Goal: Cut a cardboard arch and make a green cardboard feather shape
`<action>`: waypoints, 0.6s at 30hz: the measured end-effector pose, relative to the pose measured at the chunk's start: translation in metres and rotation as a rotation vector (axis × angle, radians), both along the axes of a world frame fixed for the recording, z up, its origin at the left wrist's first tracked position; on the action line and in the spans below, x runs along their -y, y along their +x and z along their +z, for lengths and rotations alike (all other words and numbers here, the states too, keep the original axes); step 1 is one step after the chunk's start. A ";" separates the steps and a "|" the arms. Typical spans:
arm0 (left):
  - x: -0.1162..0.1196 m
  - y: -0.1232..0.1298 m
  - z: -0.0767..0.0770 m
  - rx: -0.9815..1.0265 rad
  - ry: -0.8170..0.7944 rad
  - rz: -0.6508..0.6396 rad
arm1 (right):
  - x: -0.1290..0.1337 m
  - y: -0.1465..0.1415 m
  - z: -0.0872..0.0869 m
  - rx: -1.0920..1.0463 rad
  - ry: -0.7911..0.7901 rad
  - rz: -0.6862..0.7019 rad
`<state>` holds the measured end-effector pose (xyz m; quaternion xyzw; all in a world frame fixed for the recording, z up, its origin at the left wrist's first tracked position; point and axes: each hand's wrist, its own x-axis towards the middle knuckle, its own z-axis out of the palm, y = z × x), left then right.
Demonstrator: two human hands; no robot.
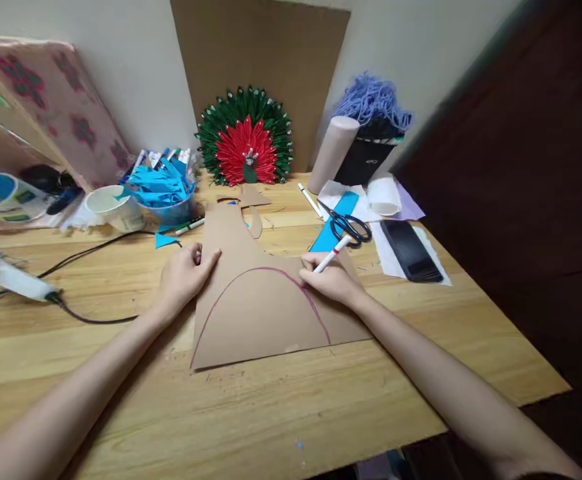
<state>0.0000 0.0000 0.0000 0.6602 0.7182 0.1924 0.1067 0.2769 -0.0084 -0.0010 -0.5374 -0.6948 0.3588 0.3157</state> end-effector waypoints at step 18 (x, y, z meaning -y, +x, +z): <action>0.000 0.002 0.008 0.123 -0.023 0.080 | 0.001 0.001 0.003 0.001 0.050 -0.056</action>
